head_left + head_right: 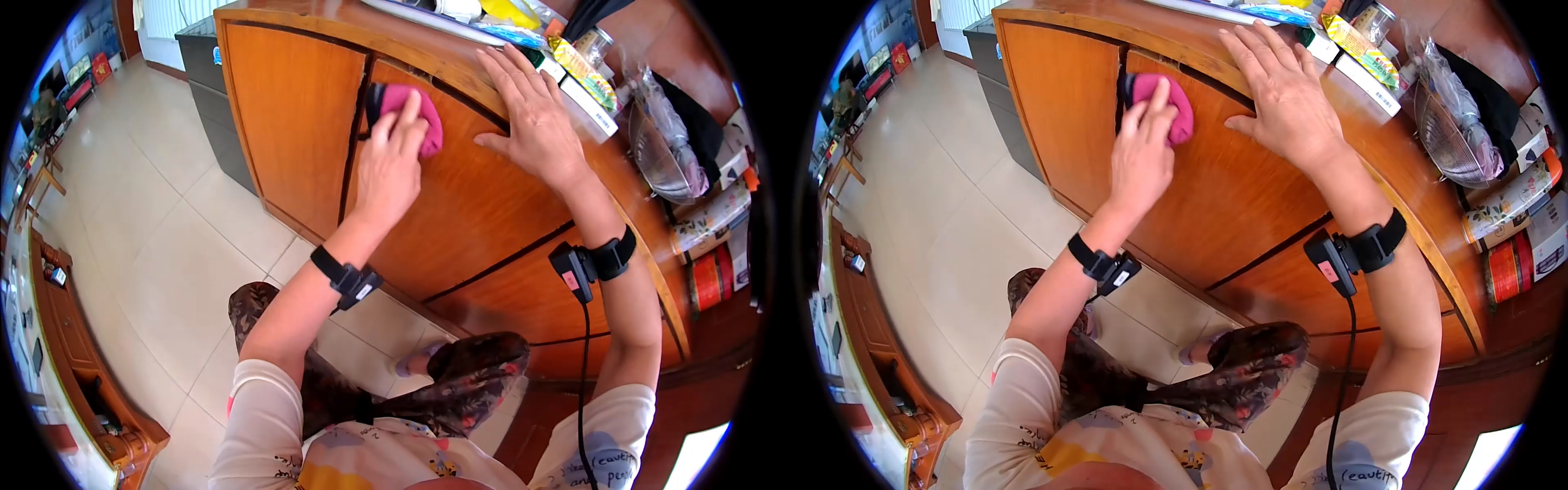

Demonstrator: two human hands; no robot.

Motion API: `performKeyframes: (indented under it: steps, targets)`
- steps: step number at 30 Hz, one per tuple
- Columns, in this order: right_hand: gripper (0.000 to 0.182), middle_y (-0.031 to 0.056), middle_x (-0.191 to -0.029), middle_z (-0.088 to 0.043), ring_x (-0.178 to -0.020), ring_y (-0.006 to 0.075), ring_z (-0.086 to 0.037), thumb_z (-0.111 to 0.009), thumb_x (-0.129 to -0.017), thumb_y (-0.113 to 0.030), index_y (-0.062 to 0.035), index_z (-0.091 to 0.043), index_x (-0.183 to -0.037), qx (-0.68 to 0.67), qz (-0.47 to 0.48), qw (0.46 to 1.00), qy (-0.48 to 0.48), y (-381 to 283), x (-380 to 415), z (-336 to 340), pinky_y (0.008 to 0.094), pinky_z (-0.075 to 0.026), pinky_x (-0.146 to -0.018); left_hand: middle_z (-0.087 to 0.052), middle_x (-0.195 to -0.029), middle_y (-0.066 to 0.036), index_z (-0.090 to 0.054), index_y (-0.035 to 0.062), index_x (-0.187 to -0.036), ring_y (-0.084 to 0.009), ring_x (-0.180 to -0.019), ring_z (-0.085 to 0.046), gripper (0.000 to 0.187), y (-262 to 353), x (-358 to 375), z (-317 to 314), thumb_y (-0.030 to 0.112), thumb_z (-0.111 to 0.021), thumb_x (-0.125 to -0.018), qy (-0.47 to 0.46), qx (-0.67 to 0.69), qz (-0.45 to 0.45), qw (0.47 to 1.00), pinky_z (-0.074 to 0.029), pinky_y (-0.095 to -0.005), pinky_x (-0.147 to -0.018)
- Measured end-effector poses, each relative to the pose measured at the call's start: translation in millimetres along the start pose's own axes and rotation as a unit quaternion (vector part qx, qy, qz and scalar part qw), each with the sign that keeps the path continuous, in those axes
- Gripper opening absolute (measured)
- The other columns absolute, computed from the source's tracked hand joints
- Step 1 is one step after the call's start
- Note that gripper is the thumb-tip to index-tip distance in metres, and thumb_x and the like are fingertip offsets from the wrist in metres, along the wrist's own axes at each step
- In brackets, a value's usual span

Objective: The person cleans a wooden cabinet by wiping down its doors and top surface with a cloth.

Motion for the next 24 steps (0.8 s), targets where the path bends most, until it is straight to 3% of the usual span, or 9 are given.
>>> performKeyframes:
  steps: [8,12,14,15,16,19,22,24]
  targets:
    - [0.093,0.0083,-0.146,-0.043,-0.142,0.0266,-0.030,-0.083,-0.069,-0.027,-0.0138,-0.035,-0.147,-0.038,0.020,0.999,0.008,4.8,1.6,-3.7,0.0494,-0.028,-0.114,-0.042,-0.150,-0.010,-0.051,0.0032,-0.117,-0.0354,-0.120,-0.048,0.049,22.4,-17.3,1.8,-0.010,-0.059,-0.070,0.044,0.019,-0.007,0.999,-0.047,-0.0404,-0.096]
    - [0.091,0.0087,-0.145,-0.045,-0.142,0.0268,-0.030,-0.082,-0.070,-0.027,-0.0136,-0.035,-0.147,-0.035,0.007,0.999,0.005,1.5,2.2,-1.8,0.0491,-0.028,-0.115,-0.044,-0.148,-0.010,-0.059,0.0044,-0.106,-0.0307,-0.116,-0.050,0.033,31.9,18.0,-9.4,-0.005,-0.062,-0.075,-0.013,0.019,-0.062,0.998,-0.049,-0.0373,-0.084]
    - [0.091,0.0089,-0.145,-0.045,-0.142,0.0270,-0.031,-0.082,-0.070,-0.028,-0.0135,-0.035,-0.147,-0.026,0.001,1.000,-0.004,1.2,2.2,-1.1,0.0484,-0.027,-0.115,-0.043,-0.148,-0.010,-0.059,0.0045,-0.106,-0.0308,-0.116,-0.050,0.033,23.0,20.7,-14.2,-0.005,-0.061,-0.075,-0.006,0.012,-0.053,0.998,-0.049,-0.0371,-0.085]
    - [0.091,0.0089,-0.145,-0.045,-0.142,0.0270,-0.031,-0.082,-0.070,-0.028,-0.0135,-0.035,-0.147,-0.027,0.001,1.000,-0.004,1.7,2.3,-1.3,0.0484,-0.027,-0.115,-0.043,-0.149,-0.010,-0.059,0.0046,-0.106,-0.0308,-0.116,-0.050,0.033,19.7,18.2,-12.3,-0.005,-0.061,-0.075,0.000,0.005,-0.042,0.999,-0.049,-0.0370,-0.085]
    - [0.092,0.0096,-0.144,-0.047,-0.142,0.0276,-0.031,-0.083,-0.069,-0.026,-0.0141,-0.036,-0.147,-0.025,0.005,1.000,0.002,1.5,2.1,-0.7,0.0463,-0.029,-0.114,-0.039,-0.151,-0.009,-0.054,0.0024,-0.115,-0.0335,-0.119,-0.050,0.047,13.8,11.9,-9.9,-0.010,-0.059,-0.070,0.028,-0.010,-0.020,0.999,-0.049,-0.0406,-0.093]
    - [0.092,0.0106,-0.143,-0.048,-0.141,0.0284,-0.032,-0.083,-0.068,-0.023,-0.0145,-0.037,-0.147,-0.022,0.007,1.000,0.007,1.5,2.5,0.4,0.0441,-0.031,-0.113,-0.039,-0.152,-0.006,-0.049,0.0027,-0.120,-0.0361,-0.120,-0.049,0.052,-11.3,-18.4,3.5,-0.011,-0.057,-0.071,0.073,-0.004,0.044,0.996,-0.052,-0.0404,-0.088]
    - [0.091,0.0112,-0.142,-0.048,-0.141,0.0288,-0.033,-0.083,-0.068,-0.023,-0.0141,-0.037,-0.147,-0.037,0.006,0.999,0.015,2.1,1.5,-1.0,0.0441,-0.032,-0.113,-0.034,-0.155,-0.007,-0.051,0.0028,-0.120,-0.0367,-0.121,-0.048,0.054,-11.6,-19.4,1.7,-0.011,-0.058,-0.069,0.072,-0.012,0.045,0.996,-0.052,-0.0401,-0.088]
    - [0.091,0.0117,-0.142,-0.048,-0.141,0.0290,-0.033,-0.083,-0.068,-0.023,-0.0139,-0.037,-0.146,-0.050,-0.004,0.999,0.011,3.8,7.9,-2.1,0.0443,-0.032,-0.113,-0.033,-0.155,-0.008,-0.051,0.0028,-0.120,-0.0380,-0.121,-0.047,0.055,17.0,7.2,-8.9,-0.011,-0.060,-0.068,0.007,-0.005,0.002,1.000,-0.051,-0.0406,-0.090]
Point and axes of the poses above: each hand's wrist, its own x-axis away from the middle knuckle, its own z-axis out of the back of the hand, y = z × x, the point moved 5 cm from there along -x, towards the middle knuckle
